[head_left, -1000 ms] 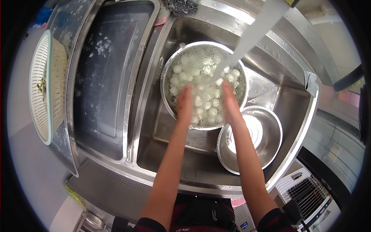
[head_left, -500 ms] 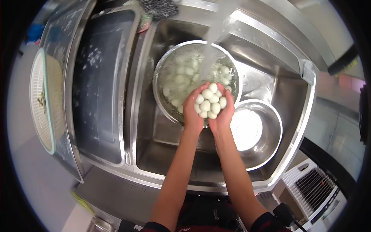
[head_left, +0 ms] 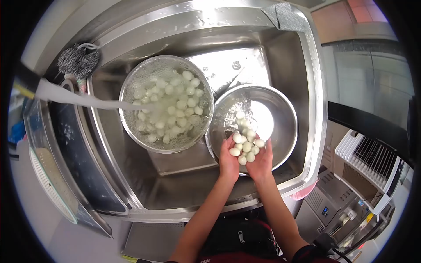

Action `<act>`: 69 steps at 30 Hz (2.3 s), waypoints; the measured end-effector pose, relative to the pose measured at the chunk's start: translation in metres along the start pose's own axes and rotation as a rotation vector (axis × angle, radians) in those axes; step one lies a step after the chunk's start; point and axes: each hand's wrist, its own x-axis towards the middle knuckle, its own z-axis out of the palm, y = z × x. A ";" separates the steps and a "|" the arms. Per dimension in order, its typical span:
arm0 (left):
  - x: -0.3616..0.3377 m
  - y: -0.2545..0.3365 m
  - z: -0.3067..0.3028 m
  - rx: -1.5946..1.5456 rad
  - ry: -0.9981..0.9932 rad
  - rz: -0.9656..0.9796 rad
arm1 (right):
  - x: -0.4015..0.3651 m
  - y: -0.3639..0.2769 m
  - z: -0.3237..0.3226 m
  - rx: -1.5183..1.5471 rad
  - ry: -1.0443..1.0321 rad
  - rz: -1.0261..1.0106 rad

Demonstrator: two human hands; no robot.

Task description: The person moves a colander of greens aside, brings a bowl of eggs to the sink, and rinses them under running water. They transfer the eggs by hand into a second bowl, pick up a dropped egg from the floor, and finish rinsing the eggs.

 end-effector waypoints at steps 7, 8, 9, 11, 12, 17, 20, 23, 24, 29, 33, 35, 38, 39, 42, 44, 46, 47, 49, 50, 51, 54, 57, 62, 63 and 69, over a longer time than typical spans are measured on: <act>-0.010 0.019 -0.004 0.108 -0.109 -0.021 | -0.007 0.009 0.008 0.080 0.164 0.047; -0.014 0.024 -0.005 0.118 -0.111 -0.033 | -0.009 0.012 0.011 0.092 0.171 0.039; -0.018 0.031 -0.007 0.251 -0.119 0.053 | -0.011 0.016 0.014 0.092 0.169 0.043; -0.031 0.052 -0.005 0.446 -0.083 0.206 | -0.018 0.019 0.033 -0.037 0.159 0.056; -0.039 0.067 -0.002 0.509 -0.039 0.272 | -0.017 0.026 0.037 -0.032 0.163 0.052; -0.035 0.153 -0.035 0.641 0.153 0.694 | -0.006 0.059 0.092 -1.179 -0.491 -0.683; -0.017 0.184 -0.057 0.710 0.268 0.759 | 0.026 0.097 0.133 -1.264 -0.639 -0.855; 0.006 0.194 -0.078 0.650 0.383 0.672 | 0.073 0.132 0.140 -1.533 -0.508 -0.985; 0.013 0.196 -0.085 0.558 0.420 0.581 | 0.084 0.139 0.140 -1.548 -0.412 -0.897; 0.037 0.189 -0.085 0.323 0.282 0.460 | 0.092 0.135 0.140 -1.556 -0.364 -0.335; 0.044 0.182 -0.072 0.201 0.246 0.422 | 0.109 0.166 0.118 -1.174 -0.241 -0.368; 0.042 0.179 -0.056 0.202 0.281 0.422 | 0.110 0.175 0.116 -0.994 -0.225 -0.337; 0.047 0.176 -0.050 0.133 0.241 0.425 | 0.101 0.174 0.125 -0.817 -0.197 -0.216; 0.047 0.176 -0.051 0.065 0.174 0.425 | 0.095 0.171 0.126 -0.670 -0.250 -0.179; 0.039 0.174 -0.055 0.074 0.125 0.520 | 0.081 0.164 0.132 -0.507 -0.346 -0.144; 0.023 0.166 -0.045 0.037 0.126 0.548 | 0.068 0.155 0.132 -0.491 -0.389 -0.147; 0.005 0.155 -0.026 0.006 0.120 0.580 | 0.050 0.138 0.131 -0.557 -0.480 -0.393; -0.003 0.147 -0.017 0.043 0.127 0.576 | 0.037 0.125 0.130 -0.537 -0.409 -0.325; -0.013 0.123 -0.006 0.088 0.069 0.556 | 0.028 0.106 0.111 -0.379 -0.337 -0.238; -0.015 0.110 -0.001 0.097 0.005 0.542 | 0.023 0.093 0.103 -0.244 -0.282 -0.203; -0.018 0.097 0.006 0.152 0.003 0.495 | 0.018 0.079 0.093 -0.109 -0.224 -0.165; -0.018 0.061 0.021 0.137 -0.042 0.280 | 0.007 0.039 0.072 0.118 -0.003 -0.130; -0.009 0.044 0.013 0.095 -0.053 0.081 | 0.001 0.026 0.045 0.231 0.121 -0.177; -0.005 0.036 -0.002 -0.061 0.018 -0.026 | -0.002 0.033 0.029 0.342 0.229 -0.161; -0.005 0.038 -0.004 -0.120 0.017 -0.043 | -0.003 0.036 0.030 0.333 0.228 -0.161; -0.030 0.097 -0.016 0.538 -0.061 0.367 | -0.004 0.059 0.066 -0.405 -0.072 -0.376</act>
